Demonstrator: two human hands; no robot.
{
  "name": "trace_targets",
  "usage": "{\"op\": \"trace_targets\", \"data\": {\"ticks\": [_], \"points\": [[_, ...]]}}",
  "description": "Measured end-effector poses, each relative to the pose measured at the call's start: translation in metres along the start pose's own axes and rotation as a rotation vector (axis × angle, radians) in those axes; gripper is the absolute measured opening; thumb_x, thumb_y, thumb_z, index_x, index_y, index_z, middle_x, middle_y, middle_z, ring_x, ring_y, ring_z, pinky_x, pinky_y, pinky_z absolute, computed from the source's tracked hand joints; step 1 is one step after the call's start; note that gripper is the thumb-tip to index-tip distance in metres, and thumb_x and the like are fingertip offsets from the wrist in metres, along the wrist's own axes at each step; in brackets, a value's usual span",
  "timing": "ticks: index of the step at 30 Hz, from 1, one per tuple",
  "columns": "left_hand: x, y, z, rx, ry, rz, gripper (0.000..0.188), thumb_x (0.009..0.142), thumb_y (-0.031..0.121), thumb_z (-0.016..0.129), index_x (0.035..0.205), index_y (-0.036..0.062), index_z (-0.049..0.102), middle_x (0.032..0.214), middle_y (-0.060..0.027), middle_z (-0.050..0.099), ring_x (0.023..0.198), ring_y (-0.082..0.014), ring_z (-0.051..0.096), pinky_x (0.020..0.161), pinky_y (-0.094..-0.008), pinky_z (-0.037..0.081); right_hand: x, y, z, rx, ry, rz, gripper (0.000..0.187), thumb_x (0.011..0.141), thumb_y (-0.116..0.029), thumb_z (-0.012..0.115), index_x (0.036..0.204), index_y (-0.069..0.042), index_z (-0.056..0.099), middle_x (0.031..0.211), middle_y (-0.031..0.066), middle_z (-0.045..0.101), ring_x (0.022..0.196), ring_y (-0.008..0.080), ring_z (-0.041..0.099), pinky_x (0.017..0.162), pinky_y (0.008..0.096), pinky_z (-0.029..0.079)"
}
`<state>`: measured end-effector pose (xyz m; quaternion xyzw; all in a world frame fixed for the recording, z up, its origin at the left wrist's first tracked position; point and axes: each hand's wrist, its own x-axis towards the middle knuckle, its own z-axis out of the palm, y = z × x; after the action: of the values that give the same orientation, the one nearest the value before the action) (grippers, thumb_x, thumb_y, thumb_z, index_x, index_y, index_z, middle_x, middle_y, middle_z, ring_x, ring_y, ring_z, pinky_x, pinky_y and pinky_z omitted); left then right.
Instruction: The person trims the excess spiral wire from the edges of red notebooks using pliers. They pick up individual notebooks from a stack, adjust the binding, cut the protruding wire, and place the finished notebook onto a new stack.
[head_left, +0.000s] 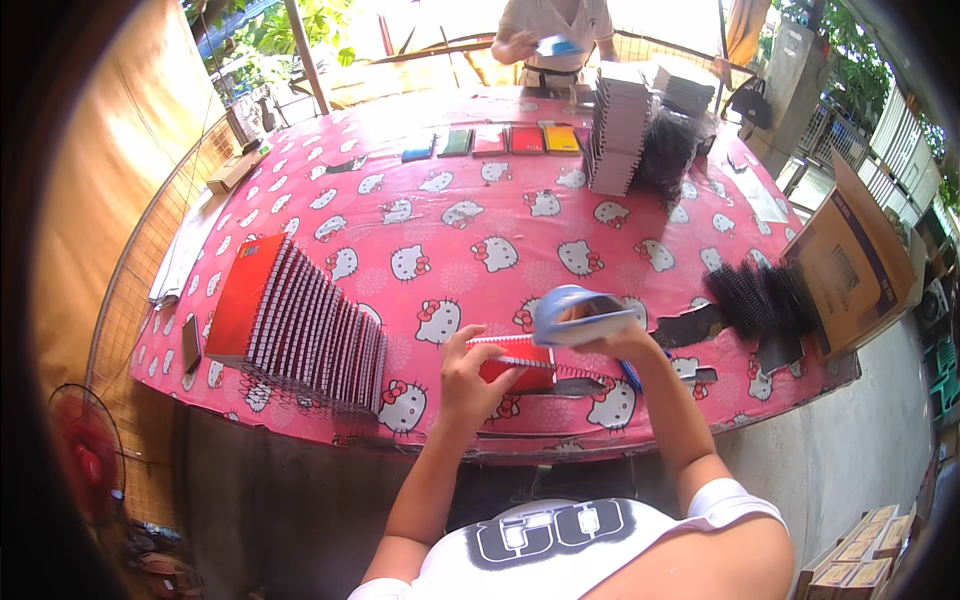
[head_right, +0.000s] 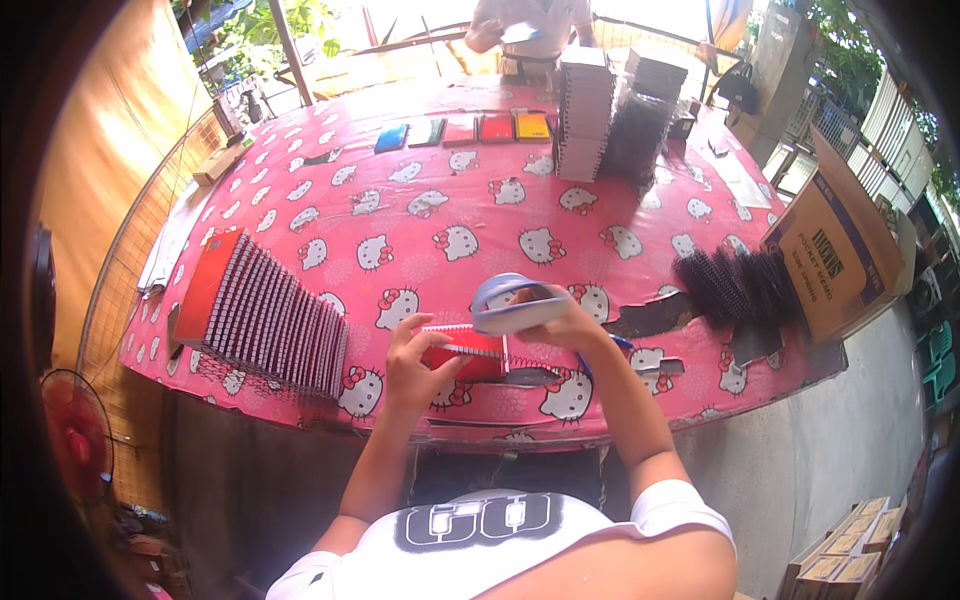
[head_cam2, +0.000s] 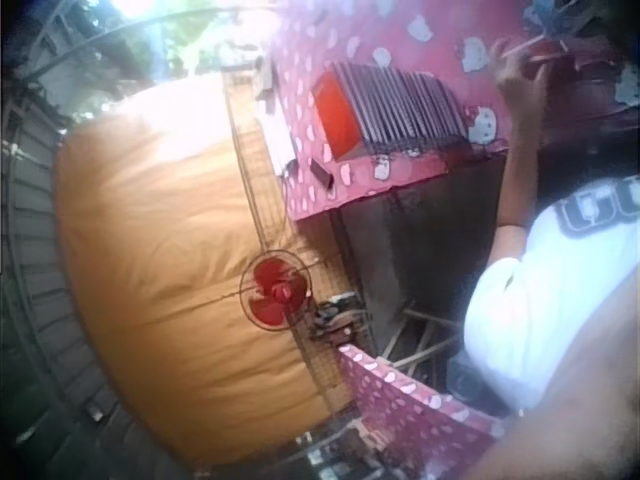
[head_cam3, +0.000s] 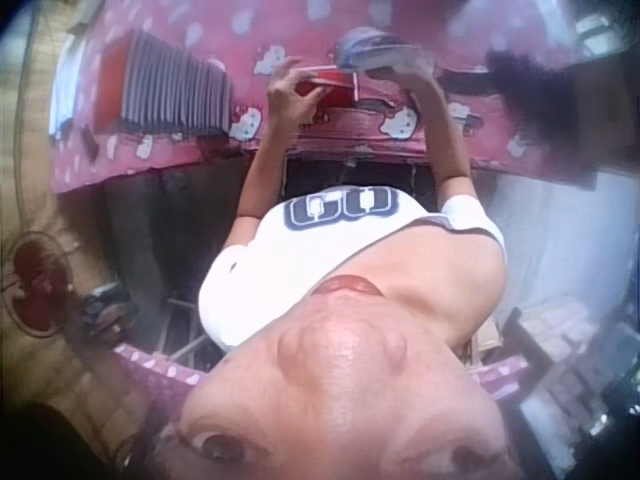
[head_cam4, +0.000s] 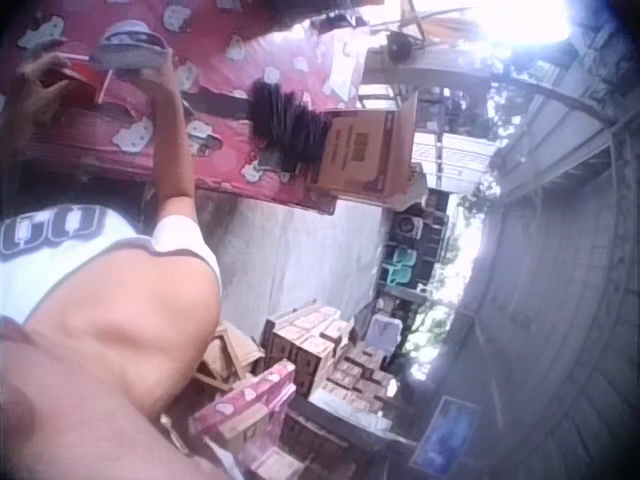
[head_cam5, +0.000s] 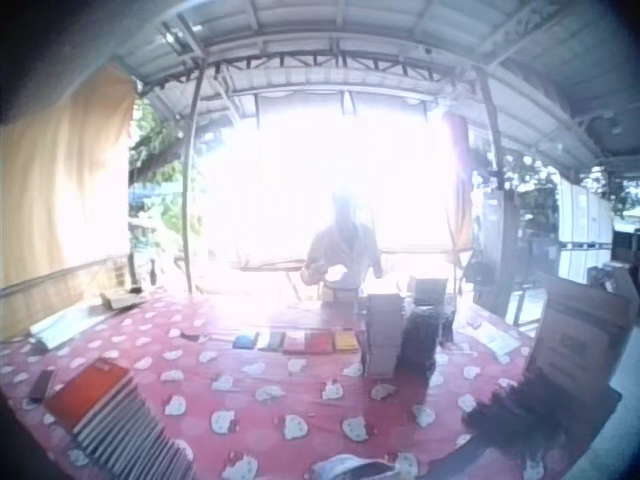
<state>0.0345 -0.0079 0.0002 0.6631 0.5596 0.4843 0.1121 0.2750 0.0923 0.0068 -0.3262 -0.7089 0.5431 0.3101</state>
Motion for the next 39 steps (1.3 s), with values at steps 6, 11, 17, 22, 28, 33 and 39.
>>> {"op": "trace_targets", "data": {"ticks": [6,11,17,22,28,33,39], "points": [[-0.002,-0.009,-0.012,-0.060,0.032,-0.067,0.031,0.064,0.015,0.086,0.087,0.0065,0.069,0.117,-0.0167,0.058,0.108,-0.0297,0.059,0.086,-0.0409,0.051,0.012,-0.023,0.020,-0.296,-0.003,-0.175,0.034,0.068,-0.001,0.075,0.101,-0.002,0.068,0.089,0.0067,0.071,0.079,0.0132,0.064,0.072,0.0312,0.051],[-0.005,-0.023,-0.011,-0.372,-0.017,-0.222,0.032,0.071,0.006,0.082,0.099,0.0048,0.065,0.107,-0.0113,0.062,0.101,-0.0189,0.062,0.085,-0.0305,0.052,0.032,0.009,0.019,-0.374,0.093,0.023,0.035,0.067,0.003,0.073,0.101,-0.002,0.067,0.088,0.0054,0.071,0.082,0.0134,0.064,0.075,0.0318,0.051],[-0.005,-0.031,-0.012,-0.804,0.016,-0.379,0.034,0.081,-0.006,0.070,0.111,0.0013,0.058,0.101,-0.0047,0.062,0.096,-0.0117,0.062,0.084,-0.0251,0.054,0.045,-0.002,0.026,-0.449,0.019,-0.067,0.036,0.067,-0.001,0.074,0.102,-0.004,0.066,0.086,0.0053,0.069,0.081,0.0128,0.063,0.072,0.0312,0.051],[-0.016,-0.050,-0.010,-0.915,0.035,-0.402,0.033,0.084,-0.010,0.064,0.117,-0.0015,0.063,0.102,-0.0091,0.068,0.093,-0.0131,0.065,0.082,-0.0260,0.055,0.049,-0.008,0.034,-0.523,0.021,-0.064,0.035,0.066,-0.005,0.074,0.101,-0.008,0.066,0.086,0.0102,0.070,0.079,0.0230,0.068,0.067,0.0364,0.051],[-0.022,-0.060,-0.014,-0.886,0.027,-0.378,0.028,0.085,-0.011,0.063,0.111,-0.0026,0.067,0.104,-0.0108,0.070,0.096,-0.0136,0.065,0.086,-0.0260,0.054,0.043,-0.014,0.036,-0.436,-0.009,-0.092,0.034,0.067,-0.006,0.069,0.101,-0.010,0.066,0.091,0.0158,0.068,0.085,0.0341,0.066,0.072,0.0410,0.052],[-0.022,-0.066,-0.011,-0.914,-0.009,-0.355,0.024,0.084,-0.010,0.065,0.106,-0.0024,0.068,0.100,-0.0094,0.070,0.093,-0.0124,0.065,0.086,-0.0254,0.053,0.028,0.010,-0.002,-1.041,0.546,0.016,0.032,0.071,-0.011,0.070,0.102,-0.005,0.061,0.103,0.0139,0.066,0.099,0.0357,0.062,0.081,0.0466,0.050],[-0.011,-0.046,-0.006,-1.049,0.040,-0.403,0.027,0.085,-0.009,0.065,0.110,-0.0020,0.063,0.094,-0.0047,0.068,0.087,-0.0114,0.064,0.080,-0.0243,0.053,-0.017,0.020,-0.035,-1.057,0.447,-0.033,0.051,0.073,-0.023,0.077,0.116,-0.002,0.059,0.131,0.0221,0.052,0.121,0.0406,0.049,0.099,0.0437,0.043]]}}
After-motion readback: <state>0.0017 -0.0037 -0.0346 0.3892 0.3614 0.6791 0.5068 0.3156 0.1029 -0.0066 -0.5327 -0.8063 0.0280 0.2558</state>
